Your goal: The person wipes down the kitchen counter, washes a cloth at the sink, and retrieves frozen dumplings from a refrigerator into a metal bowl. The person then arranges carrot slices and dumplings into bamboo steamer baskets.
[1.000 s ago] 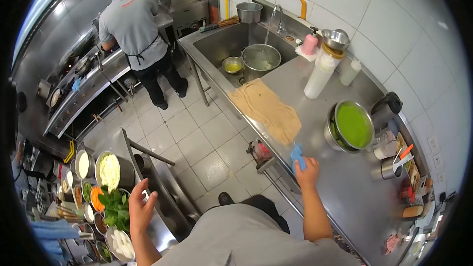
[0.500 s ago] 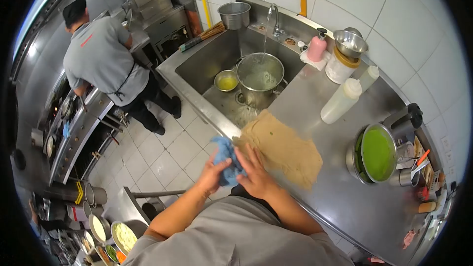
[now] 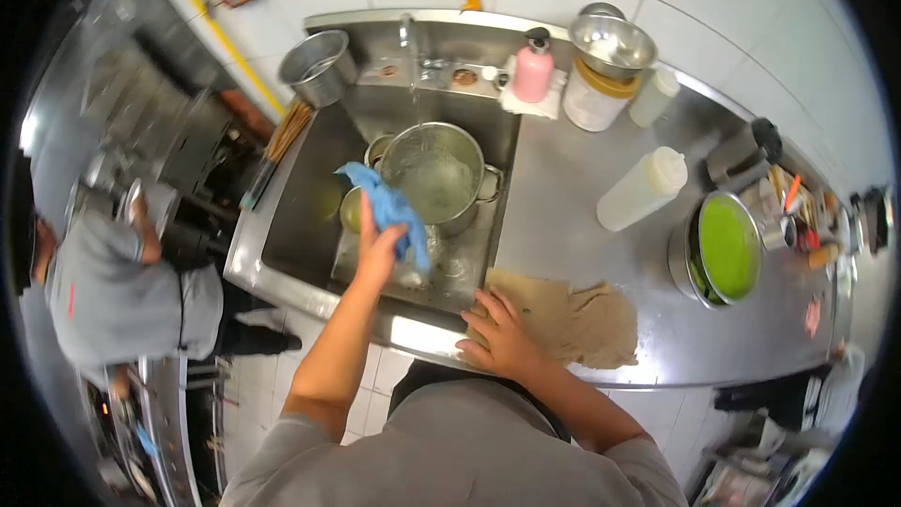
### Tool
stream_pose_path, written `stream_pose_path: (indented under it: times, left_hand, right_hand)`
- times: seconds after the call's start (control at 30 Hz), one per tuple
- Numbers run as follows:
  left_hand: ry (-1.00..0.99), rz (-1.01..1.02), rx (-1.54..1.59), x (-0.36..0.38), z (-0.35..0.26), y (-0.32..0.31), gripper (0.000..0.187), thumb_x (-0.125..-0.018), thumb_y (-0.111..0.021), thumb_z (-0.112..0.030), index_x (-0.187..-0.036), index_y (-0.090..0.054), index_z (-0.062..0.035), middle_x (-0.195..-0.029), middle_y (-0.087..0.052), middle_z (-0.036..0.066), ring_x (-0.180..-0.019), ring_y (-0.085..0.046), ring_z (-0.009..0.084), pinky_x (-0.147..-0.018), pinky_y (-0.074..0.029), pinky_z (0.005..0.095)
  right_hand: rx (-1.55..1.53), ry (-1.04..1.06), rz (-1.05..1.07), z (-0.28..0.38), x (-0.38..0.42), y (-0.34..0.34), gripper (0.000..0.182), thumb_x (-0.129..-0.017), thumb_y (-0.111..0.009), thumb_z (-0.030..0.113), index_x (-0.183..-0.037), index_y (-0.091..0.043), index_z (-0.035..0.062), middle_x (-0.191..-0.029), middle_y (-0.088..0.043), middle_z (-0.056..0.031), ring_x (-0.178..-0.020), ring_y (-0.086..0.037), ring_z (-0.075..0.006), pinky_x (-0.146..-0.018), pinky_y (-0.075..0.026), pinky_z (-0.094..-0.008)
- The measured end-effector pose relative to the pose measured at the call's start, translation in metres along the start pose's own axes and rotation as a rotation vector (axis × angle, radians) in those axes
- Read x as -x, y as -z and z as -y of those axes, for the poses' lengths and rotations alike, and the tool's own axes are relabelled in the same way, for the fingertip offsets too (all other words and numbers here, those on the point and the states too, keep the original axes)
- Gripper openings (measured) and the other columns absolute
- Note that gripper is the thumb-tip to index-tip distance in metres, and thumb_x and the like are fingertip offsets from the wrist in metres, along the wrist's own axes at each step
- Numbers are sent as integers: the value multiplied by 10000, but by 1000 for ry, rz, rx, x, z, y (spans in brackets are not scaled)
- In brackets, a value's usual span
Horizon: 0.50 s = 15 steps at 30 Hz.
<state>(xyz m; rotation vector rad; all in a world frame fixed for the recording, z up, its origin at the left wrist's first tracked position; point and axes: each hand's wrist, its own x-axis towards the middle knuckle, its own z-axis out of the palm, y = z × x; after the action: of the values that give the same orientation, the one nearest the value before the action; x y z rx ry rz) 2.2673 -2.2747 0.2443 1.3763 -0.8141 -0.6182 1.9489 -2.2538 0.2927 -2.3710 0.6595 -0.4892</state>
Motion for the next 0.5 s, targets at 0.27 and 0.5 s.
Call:
stream_pose_path:
  times: [0.27, 0.5]
  left_hand:
    - [97, 504, -1322, -145, 118, -59, 948, -911, -751, -265, -1718, -255, -280, -1758, -86, 302, -1552, -255, 568, -1221, -377, 590]
    - [435, 718, -1308, -181, 189, -53, 585, -906, -751, -293, -1462, -651, -141, -1653, -476, 161, -1464, -498, 450, -1127, -509, 496]
  right_hand:
    - [149, -319, -89, 48, -56, -32, 499, -942, -812, 347, -1366, -688, 115, -1583, -478, -210, -1415, -481, -469, -1134, -473, -547]
    - [-24, -417, -207, 14, -129, -72, 504, -962, -804, 316, -1390, -671, 84, -1555, -501, -235, -1355, -564, -422, -1136, -482, -493]
